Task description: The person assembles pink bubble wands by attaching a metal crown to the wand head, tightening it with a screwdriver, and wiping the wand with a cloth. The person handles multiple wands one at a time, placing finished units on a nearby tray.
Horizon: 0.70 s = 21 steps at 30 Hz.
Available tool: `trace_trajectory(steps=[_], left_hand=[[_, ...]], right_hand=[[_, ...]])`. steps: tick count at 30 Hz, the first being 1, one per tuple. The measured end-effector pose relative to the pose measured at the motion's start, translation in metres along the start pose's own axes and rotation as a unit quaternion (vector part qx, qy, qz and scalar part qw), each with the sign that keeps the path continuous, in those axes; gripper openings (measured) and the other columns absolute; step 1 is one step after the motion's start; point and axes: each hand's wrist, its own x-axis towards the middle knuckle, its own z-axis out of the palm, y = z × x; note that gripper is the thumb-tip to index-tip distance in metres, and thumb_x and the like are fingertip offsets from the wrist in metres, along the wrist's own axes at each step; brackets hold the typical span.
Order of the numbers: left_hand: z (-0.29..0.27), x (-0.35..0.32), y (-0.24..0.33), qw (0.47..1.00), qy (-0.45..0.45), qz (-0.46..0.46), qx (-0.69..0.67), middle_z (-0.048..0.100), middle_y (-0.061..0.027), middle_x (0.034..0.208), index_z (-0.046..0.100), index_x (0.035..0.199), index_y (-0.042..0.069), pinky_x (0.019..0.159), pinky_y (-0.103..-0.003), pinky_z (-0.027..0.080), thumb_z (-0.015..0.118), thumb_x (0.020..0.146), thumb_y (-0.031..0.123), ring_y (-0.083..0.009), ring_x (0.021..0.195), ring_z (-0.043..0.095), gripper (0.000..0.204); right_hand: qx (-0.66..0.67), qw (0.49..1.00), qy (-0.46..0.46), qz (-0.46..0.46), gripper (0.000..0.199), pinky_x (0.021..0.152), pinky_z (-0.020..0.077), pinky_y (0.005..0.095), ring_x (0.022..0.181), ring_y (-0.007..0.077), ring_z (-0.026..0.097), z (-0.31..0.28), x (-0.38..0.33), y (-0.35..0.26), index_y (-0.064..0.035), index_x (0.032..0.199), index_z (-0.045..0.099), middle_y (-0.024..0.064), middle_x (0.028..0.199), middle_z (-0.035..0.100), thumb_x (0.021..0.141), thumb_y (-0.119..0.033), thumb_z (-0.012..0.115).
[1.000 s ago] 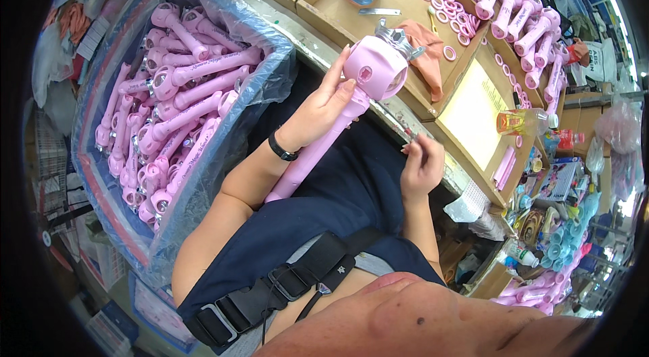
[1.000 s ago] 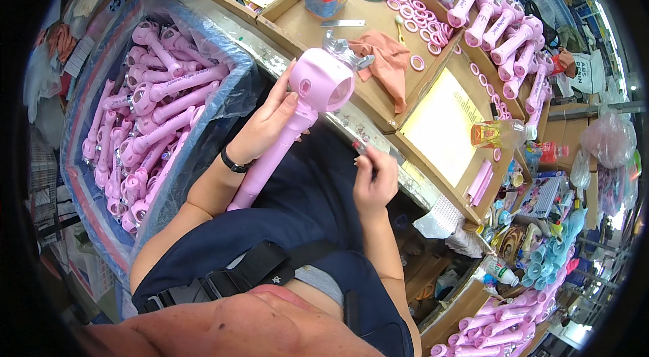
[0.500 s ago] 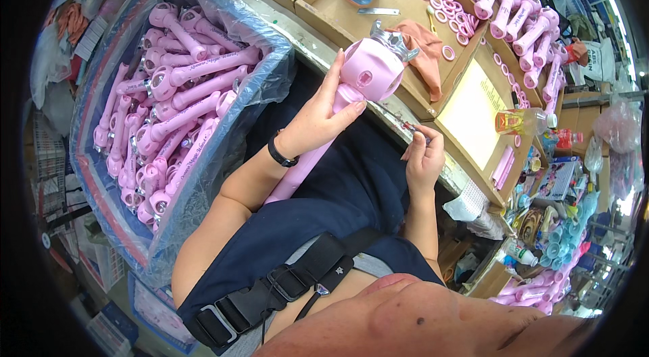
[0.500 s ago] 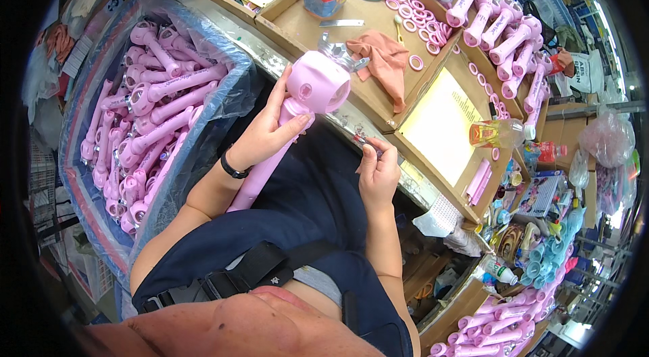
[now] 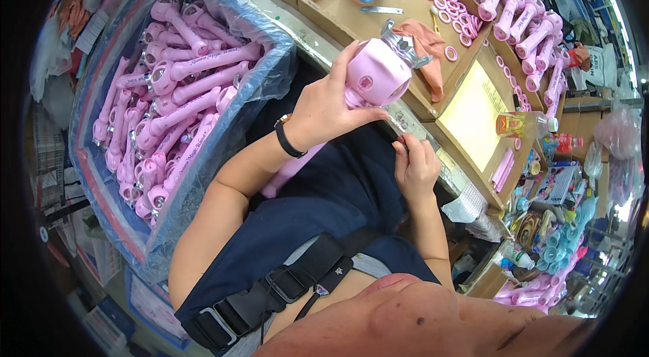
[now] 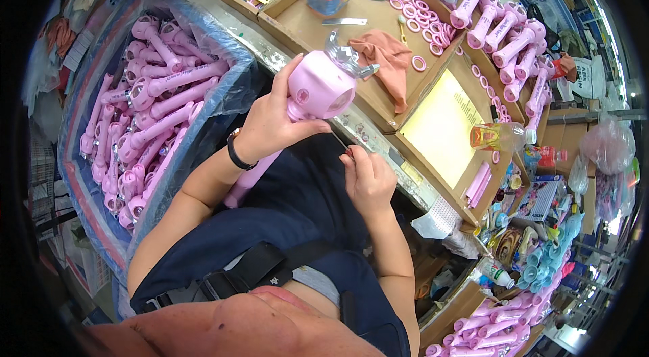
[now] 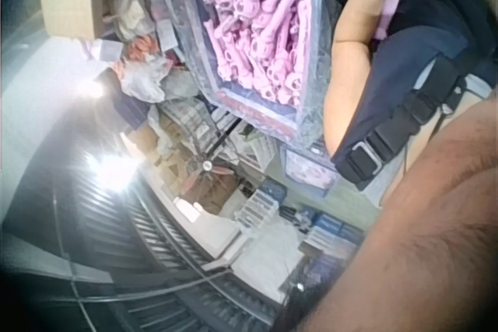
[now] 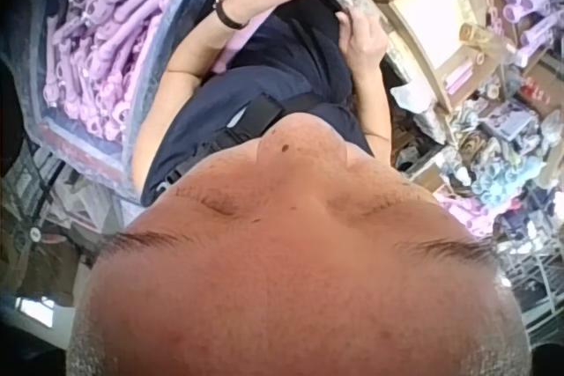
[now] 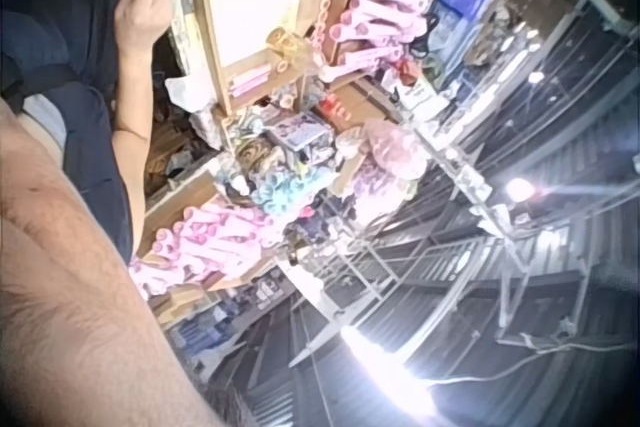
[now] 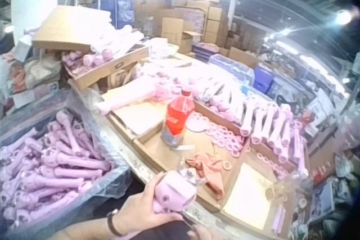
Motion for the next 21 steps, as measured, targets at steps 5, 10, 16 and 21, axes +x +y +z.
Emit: trace_trajectory(steps=[5,10,16,21], left_hand=[[0.008,0.002,0.003,0.992,0.062,0.035,0.103,0.063,-0.0217,0.103,0.03,0.136,-0.003,0.068,-0.035,0.054,0.081,0.065,0.035,-0.0321,0.081,0.067,0.096],[0.013,-0.003,-0.004,0.98,0.081,0.096,0.158,0.064,-0.0213,0.102,0.034,0.133,-0.007,0.066,-0.033,0.055,0.082,0.063,0.034,-0.03,0.08,0.068,0.094],[0.015,-0.003,-0.007,0.977,0.084,0.12,0.158,0.063,-0.0216,0.104,0.034,0.133,-0.008,0.067,-0.032,0.055,0.082,0.063,0.034,-0.0291,0.081,0.068,0.094],[0.015,-0.002,-0.007,0.976,0.093,0.132,0.148,0.064,-0.0208,0.099,0.034,0.133,-0.007,0.065,-0.032,0.055,0.082,0.063,0.035,-0.0283,0.077,0.068,0.095]], right_hand=[[0.083,0.994,0.005,0.073,0.016,0.05,0.0441,0.0309,0.057,0.0209,0.056,0.004,-0.002,-0.005,-0.0017,0.095,0.06,0.0069,0.065,0.056,0.083,-0.011,0.066],[0.48,0.778,-0.104,0.392,0.024,0.04,0.0331,0.0232,0.045,0.0064,0.039,0.001,-0.003,-0.002,0.0006,0.091,0.059,-0.0019,0.057,0.044,0.093,-0.023,0.055],[0.568,0.657,-0.165,0.468,0.029,0.042,0.0335,0.0219,0.044,0.0054,0.034,-0.003,-0.005,-0.001,0.0006,0.097,0.057,-0.0063,0.056,0.037,0.096,-0.028,0.051],[0.109,0.988,-0.035,0.1,0.014,0.053,0.0437,0.0296,0.058,0.0144,0.055,0.01,-0.01,0.0,-0.0006,0.09,0.063,0.0062,0.068,0.058,0.09,-0.014,0.059]])
